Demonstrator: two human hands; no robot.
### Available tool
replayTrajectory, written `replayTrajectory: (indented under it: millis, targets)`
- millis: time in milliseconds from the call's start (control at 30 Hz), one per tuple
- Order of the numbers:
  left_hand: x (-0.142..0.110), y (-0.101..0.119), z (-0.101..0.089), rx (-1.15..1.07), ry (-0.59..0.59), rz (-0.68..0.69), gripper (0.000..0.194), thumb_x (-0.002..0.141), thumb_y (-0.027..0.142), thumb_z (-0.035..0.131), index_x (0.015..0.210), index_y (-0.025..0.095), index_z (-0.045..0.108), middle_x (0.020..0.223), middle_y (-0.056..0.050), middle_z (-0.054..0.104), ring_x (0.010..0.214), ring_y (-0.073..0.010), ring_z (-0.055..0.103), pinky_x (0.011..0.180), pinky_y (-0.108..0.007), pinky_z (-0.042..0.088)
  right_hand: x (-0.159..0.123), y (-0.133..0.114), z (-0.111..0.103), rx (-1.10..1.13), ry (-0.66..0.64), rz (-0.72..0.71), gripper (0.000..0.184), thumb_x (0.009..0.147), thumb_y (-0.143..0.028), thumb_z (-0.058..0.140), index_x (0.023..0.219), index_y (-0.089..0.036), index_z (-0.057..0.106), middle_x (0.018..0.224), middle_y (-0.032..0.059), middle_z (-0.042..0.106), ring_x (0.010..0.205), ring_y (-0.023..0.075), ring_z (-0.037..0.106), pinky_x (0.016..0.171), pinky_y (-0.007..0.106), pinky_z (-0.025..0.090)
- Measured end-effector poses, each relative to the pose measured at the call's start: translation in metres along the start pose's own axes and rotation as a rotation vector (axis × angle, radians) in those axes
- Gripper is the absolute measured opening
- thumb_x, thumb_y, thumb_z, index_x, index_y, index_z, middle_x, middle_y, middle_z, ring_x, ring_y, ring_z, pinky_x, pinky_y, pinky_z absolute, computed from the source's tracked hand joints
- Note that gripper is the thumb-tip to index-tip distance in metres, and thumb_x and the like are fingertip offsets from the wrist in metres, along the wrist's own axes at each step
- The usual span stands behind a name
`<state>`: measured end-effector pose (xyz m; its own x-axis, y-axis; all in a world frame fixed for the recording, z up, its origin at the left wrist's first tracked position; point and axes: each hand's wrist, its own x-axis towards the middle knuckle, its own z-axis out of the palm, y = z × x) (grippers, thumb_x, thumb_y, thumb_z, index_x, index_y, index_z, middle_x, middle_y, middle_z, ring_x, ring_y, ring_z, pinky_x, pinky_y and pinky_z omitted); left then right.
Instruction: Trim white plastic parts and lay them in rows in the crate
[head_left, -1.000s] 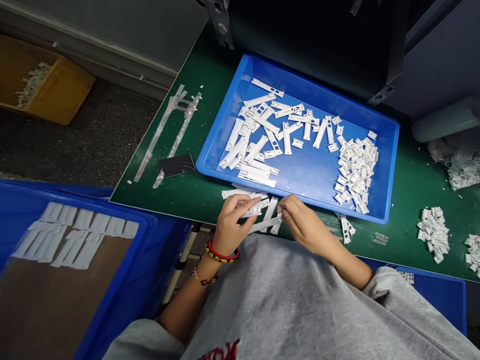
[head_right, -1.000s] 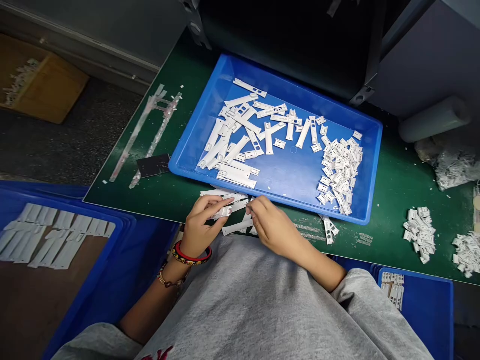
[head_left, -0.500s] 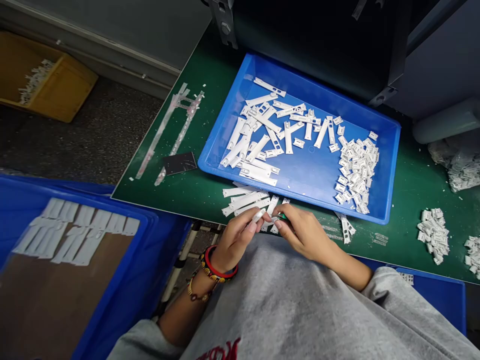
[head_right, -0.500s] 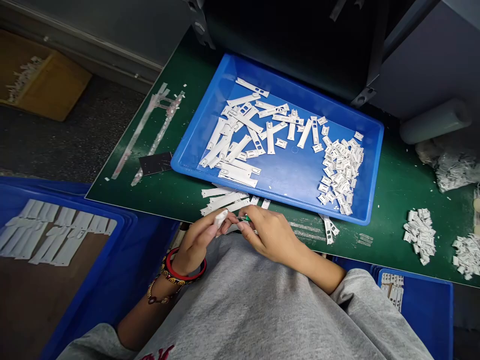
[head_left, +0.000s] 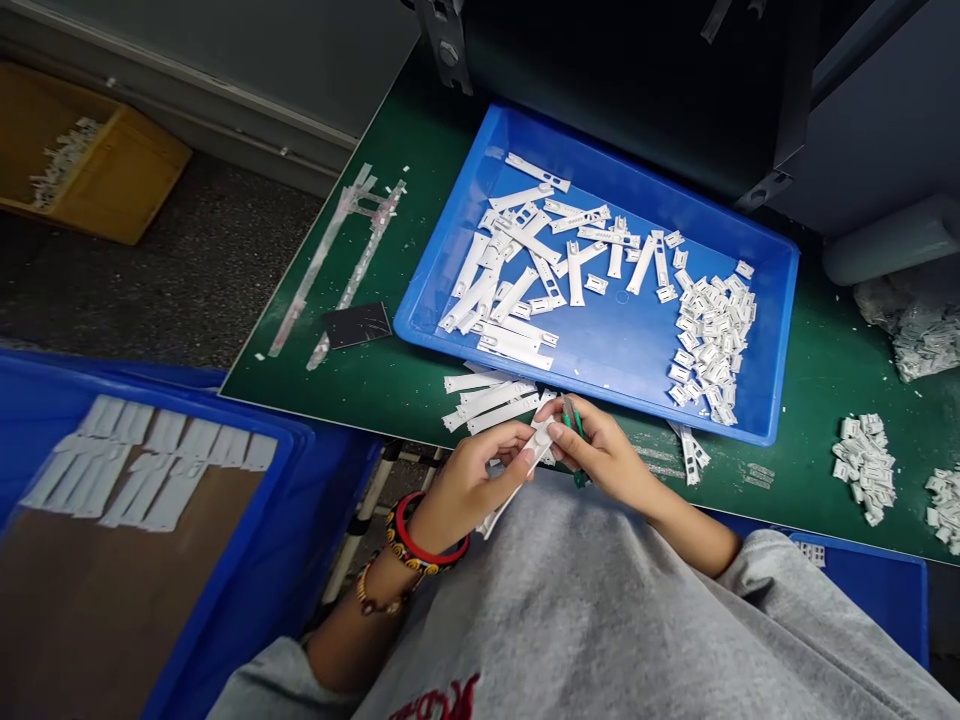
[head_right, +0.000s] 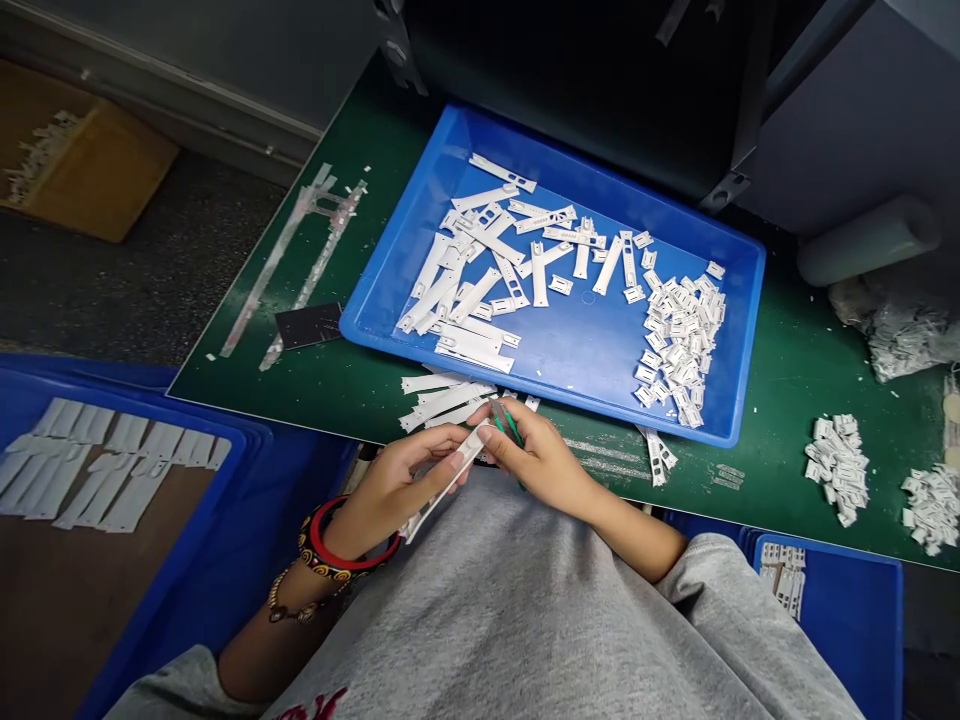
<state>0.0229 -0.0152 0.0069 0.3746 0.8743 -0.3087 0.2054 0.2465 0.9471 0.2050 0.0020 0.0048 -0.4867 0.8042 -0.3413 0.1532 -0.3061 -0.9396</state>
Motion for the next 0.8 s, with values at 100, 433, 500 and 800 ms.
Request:
replayTrajectory:
  millis: [100, 433, 500, 800]
  targets:
    - [0.005, 0.003, 0.0, 0.005, -0.018, -0.017, 0.023, 0.084, 0.034, 0.051, 0.072, 0.016, 0.061, 0.059, 0.0, 0.06, 0.055, -0.0128, 0.054, 0.053, -0.023, 0.044, 0.003, 0.004, 0.002, 0.085, -0.021, 0.038, 0.035, 0.093, -0.053, 0.051, 0.103, -0.02, 0.053, 0.067, -0.0054, 0.047, 0.053, 0.008, 0.043, 0.052, 0.021, 0.039]
    - [0.012, -0.013, 0.009, 0.168, 0.059, -0.023, 0.03, 0.079, 0.028, 0.047, 0.051, 0.018, 0.045, 0.047, 0.004, 0.044, 0.048, -0.0098, 0.041, 0.047, -0.022, 0.033, -0.002, 0.007, 0.0, -0.118, -0.006, -0.036, 0.026, 0.095, -0.042, 0.05, 0.099, -0.018, 0.059, 0.078, -0.0013, 0.054, 0.067, 0.0107, 0.048, 0.063, 0.022, 0.041]
    - [0.014, -0.021, 0.009, 0.198, 0.092, -0.008, 0.029, 0.084, 0.028, 0.041, 0.06, 0.018, 0.054, 0.053, 0.002, 0.052, 0.051, -0.012, 0.048, 0.05, -0.024, 0.038, -0.006, 0.011, -0.003, -0.215, 0.044, -0.037, 0.023, 0.095, -0.038, 0.048, 0.098, -0.018, 0.059, 0.076, -0.0016, 0.054, 0.066, 0.0112, 0.048, 0.064, 0.023, 0.04]
    - [0.03, -0.095, -0.006, 0.871, 0.376, 0.16, 0.086, 0.073, 0.061, 0.066, 0.136, 0.008, 0.044, 0.142, -0.027, 0.045, 0.135, -0.0437, 0.037, 0.109, -0.059, 0.03, -0.058, 0.058, -0.064, -0.803, 0.408, 0.153, 0.021, 0.094, -0.029, 0.039, 0.099, -0.019, 0.057, 0.074, 0.0015, 0.064, 0.058, 0.0164, 0.055, 0.059, 0.025, 0.035]
